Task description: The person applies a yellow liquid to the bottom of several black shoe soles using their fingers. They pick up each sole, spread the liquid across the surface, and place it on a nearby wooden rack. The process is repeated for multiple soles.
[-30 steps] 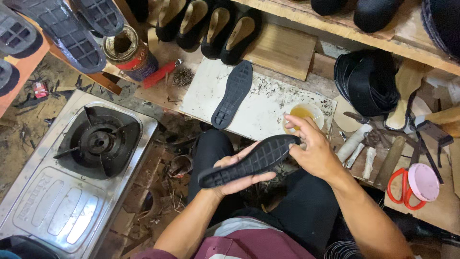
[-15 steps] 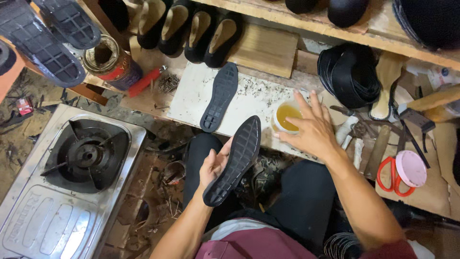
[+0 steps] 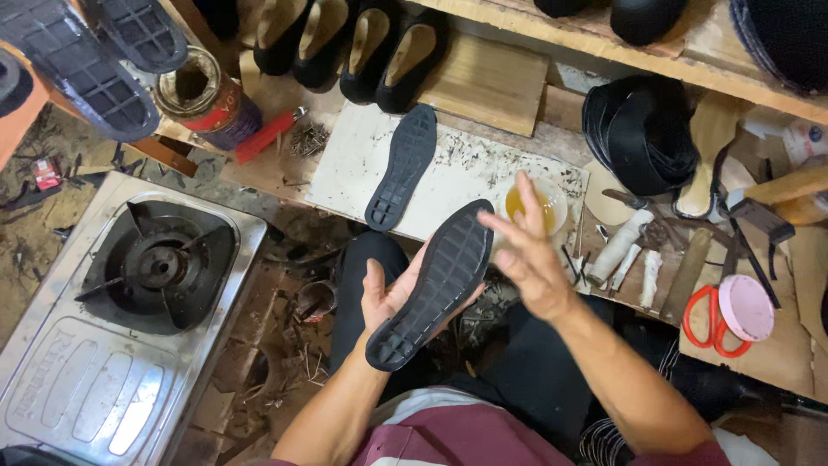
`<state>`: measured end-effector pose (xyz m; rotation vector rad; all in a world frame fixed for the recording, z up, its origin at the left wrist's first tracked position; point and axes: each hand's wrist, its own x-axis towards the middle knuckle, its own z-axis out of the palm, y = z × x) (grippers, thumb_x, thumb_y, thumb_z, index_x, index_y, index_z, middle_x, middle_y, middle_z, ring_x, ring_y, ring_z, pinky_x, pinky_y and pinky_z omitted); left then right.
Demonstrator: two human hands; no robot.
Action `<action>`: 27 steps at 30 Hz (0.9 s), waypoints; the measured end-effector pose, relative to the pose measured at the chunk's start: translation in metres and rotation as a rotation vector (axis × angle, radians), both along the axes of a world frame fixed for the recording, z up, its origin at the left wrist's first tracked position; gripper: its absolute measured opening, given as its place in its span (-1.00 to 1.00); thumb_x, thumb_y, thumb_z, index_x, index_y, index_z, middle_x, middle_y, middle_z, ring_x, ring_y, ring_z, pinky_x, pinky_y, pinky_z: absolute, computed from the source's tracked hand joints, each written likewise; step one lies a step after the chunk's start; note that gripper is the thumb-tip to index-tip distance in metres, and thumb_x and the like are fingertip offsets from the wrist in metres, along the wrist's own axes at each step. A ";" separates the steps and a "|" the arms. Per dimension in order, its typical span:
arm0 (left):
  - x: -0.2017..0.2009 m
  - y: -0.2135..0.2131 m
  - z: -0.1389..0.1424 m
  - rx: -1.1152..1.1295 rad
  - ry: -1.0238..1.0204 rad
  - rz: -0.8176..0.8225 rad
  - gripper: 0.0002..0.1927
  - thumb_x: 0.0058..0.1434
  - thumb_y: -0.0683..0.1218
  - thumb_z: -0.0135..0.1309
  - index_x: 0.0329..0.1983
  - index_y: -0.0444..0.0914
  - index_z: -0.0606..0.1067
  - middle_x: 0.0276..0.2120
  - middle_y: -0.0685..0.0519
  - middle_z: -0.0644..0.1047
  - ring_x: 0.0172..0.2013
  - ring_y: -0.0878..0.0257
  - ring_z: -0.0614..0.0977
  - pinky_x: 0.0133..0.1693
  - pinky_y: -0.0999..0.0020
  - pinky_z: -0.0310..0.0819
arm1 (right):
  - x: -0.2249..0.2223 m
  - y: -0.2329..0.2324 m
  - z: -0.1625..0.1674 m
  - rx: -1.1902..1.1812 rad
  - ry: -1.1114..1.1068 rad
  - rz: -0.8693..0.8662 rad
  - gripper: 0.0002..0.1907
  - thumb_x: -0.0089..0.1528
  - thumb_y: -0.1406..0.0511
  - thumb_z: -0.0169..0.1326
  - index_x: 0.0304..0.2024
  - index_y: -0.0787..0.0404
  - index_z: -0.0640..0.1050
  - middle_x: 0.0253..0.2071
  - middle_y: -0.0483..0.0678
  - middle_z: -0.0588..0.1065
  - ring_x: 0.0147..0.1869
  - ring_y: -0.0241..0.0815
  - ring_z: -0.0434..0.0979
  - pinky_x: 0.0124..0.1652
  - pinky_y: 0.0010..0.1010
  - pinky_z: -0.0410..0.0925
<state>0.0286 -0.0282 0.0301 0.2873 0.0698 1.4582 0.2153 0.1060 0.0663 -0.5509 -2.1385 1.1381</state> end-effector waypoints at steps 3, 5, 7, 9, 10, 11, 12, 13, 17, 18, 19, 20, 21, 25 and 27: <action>-0.006 -0.001 0.002 -0.010 0.030 0.042 0.26 0.13 0.65 -0.13 0.67 -0.18 -0.10 0.53 -0.07 0.11 0.43 0.07 0.25 0.45 0.03 0.00 | -0.017 -0.035 -0.009 0.363 -0.107 0.007 -0.48 0.36 -0.06 -0.07 0.11 0.08 0.64 0.62 0.18 -0.16 0.71 0.26 -0.38 0.53 0.27 -0.34; -0.010 -0.001 0.003 -0.049 0.067 0.075 0.26 0.08 0.64 -0.13 0.62 -0.19 -0.10 0.51 -0.06 0.12 0.43 0.09 0.27 0.45 0.02 0.06 | -0.020 -0.043 -0.009 0.604 -0.156 0.116 -0.53 0.37 -0.08 -0.03 0.05 0.03 0.67 0.60 0.06 -0.05 0.70 0.28 -0.37 0.53 0.22 -0.31; -0.012 -0.003 0.005 -0.031 0.057 0.059 0.26 0.10 0.65 -0.14 0.65 -0.18 -0.12 0.51 -0.07 0.13 0.42 0.10 0.28 0.45 0.09 0.07 | -0.021 -0.038 -0.006 0.579 -0.091 0.055 -0.61 0.37 -0.03 -0.02 0.02 -0.02 0.65 0.61 0.07 -0.04 0.73 0.25 -0.30 0.57 0.23 -0.30; -0.012 -0.004 0.006 -0.008 0.050 0.049 0.26 0.11 0.65 -0.16 0.65 -0.18 -0.12 0.52 -0.06 0.13 0.42 0.10 0.29 0.45 0.10 0.09 | -0.024 -0.017 -0.002 0.457 -0.058 -0.039 -0.63 0.38 0.03 -0.04 0.07 0.00 0.61 0.62 0.12 -0.07 0.74 0.27 -0.27 0.58 0.24 -0.29; -0.011 -0.004 0.006 0.010 0.053 0.050 0.27 0.10 0.65 -0.16 0.65 -0.18 -0.12 0.52 -0.05 0.13 0.42 0.11 0.29 0.45 0.09 0.11 | -0.026 -0.004 -0.001 0.354 -0.052 -0.102 -0.60 0.38 0.07 -0.06 0.14 0.05 0.59 0.63 0.18 -0.10 0.73 0.31 -0.28 0.57 0.25 -0.29; -0.011 -0.004 0.005 0.030 0.057 0.051 0.27 0.09 0.65 -0.17 0.64 -0.18 -0.13 0.52 -0.04 0.13 0.43 0.11 0.29 0.45 0.08 0.13 | -0.029 0.002 -0.001 0.251 -0.045 -0.165 -0.57 0.38 0.10 -0.08 0.21 0.10 0.56 0.64 0.24 -0.13 0.73 0.35 -0.28 0.56 0.26 -0.29; -0.012 -0.003 0.004 0.044 0.052 0.047 0.26 0.11 0.65 -0.18 0.65 -0.19 -0.12 0.52 -0.05 0.13 0.42 0.11 0.29 0.43 0.09 0.14 | -0.033 -0.001 -0.004 0.325 -0.104 -0.153 -0.57 0.34 0.11 -0.04 0.17 0.10 0.59 0.62 0.26 -0.09 0.71 0.36 -0.26 0.55 0.26 -0.29; -0.012 -0.002 0.002 0.058 0.047 0.044 0.26 0.13 0.66 -0.19 0.66 -0.19 -0.12 0.53 -0.05 0.13 0.42 0.10 0.30 0.42 0.10 0.14 | -0.036 -0.003 -0.007 0.399 -0.164 -0.140 -0.57 0.30 0.12 0.00 0.14 0.11 0.62 0.60 0.29 -0.06 0.69 0.38 -0.24 0.54 0.26 -0.28; -0.018 0.001 -0.007 0.027 0.022 0.104 0.26 0.17 0.65 -0.22 0.67 -0.25 -0.11 0.53 -0.10 0.14 0.44 0.12 0.29 0.42 0.18 0.14 | -0.033 -0.031 -0.013 0.771 -0.161 0.136 -0.61 0.33 -0.04 0.04 0.00 -0.02 0.68 0.47 0.06 0.18 0.64 0.29 -0.13 0.54 0.19 -0.18; -0.019 0.002 -0.009 0.045 0.013 0.107 0.26 0.18 0.65 -0.22 0.67 -0.26 -0.11 0.53 -0.11 0.14 0.44 0.11 0.29 0.43 0.18 0.14 | -0.034 -0.031 -0.013 0.704 -0.130 0.103 -0.63 0.38 -0.03 0.04 0.01 -0.01 0.67 0.48 0.11 0.17 0.64 0.33 -0.12 0.53 0.15 -0.06; -0.019 0.003 -0.010 0.060 0.003 0.108 0.25 0.19 0.65 -0.23 0.67 -0.26 -0.10 0.53 -0.12 0.14 0.43 0.10 0.29 0.44 0.18 0.14 | -0.034 -0.032 -0.012 0.633 -0.102 0.068 -0.65 0.42 -0.02 0.03 0.03 0.00 0.65 0.48 0.16 0.16 0.64 0.38 -0.12 0.52 0.11 0.05; -0.018 0.004 -0.011 0.072 -0.008 0.107 0.25 0.20 0.65 -0.23 0.67 -0.26 -0.10 0.53 -0.12 0.14 0.43 0.09 0.29 0.44 0.18 0.14 | -0.036 -0.032 -0.010 0.559 -0.077 0.031 -0.66 0.47 -0.01 0.02 0.04 0.01 0.63 0.49 0.21 0.15 0.64 0.42 -0.11 0.51 0.08 0.17; -0.017 0.004 -0.011 0.057 -0.008 0.104 0.24 0.19 0.65 -0.24 0.66 -0.25 -0.10 0.52 -0.11 0.14 0.43 0.09 0.29 0.44 0.17 0.14 | -0.039 -0.032 -0.008 0.558 -0.119 -0.029 -0.64 0.40 0.03 0.04 0.07 0.04 0.64 0.49 0.22 0.14 0.64 0.41 -0.09 0.50 0.14 0.10; -0.020 0.011 -0.011 0.049 -0.026 0.110 0.19 0.20 0.63 -0.27 0.64 -0.23 -0.10 0.50 -0.10 0.16 0.42 0.09 0.30 0.43 0.15 0.13 | -0.051 -0.047 -0.002 0.685 -0.186 0.006 -0.56 0.17 0.06 0.20 0.02 0.10 0.71 0.45 0.12 0.20 0.58 0.38 -0.02 0.45 0.28 -0.06; -0.024 0.014 -0.011 0.053 -0.034 0.146 0.19 0.23 0.62 -0.28 0.65 -0.24 -0.10 0.51 -0.11 0.17 0.42 0.08 0.31 0.44 0.14 0.11 | -0.049 -0.052 0.000 0.738 -0.192 0.079 -0.61 0.10 0.05 0.27 -0.10 0.07 0.72 0.40 0.07 0.25 0.53 0.37 0.02 0.43 0.28 -0.07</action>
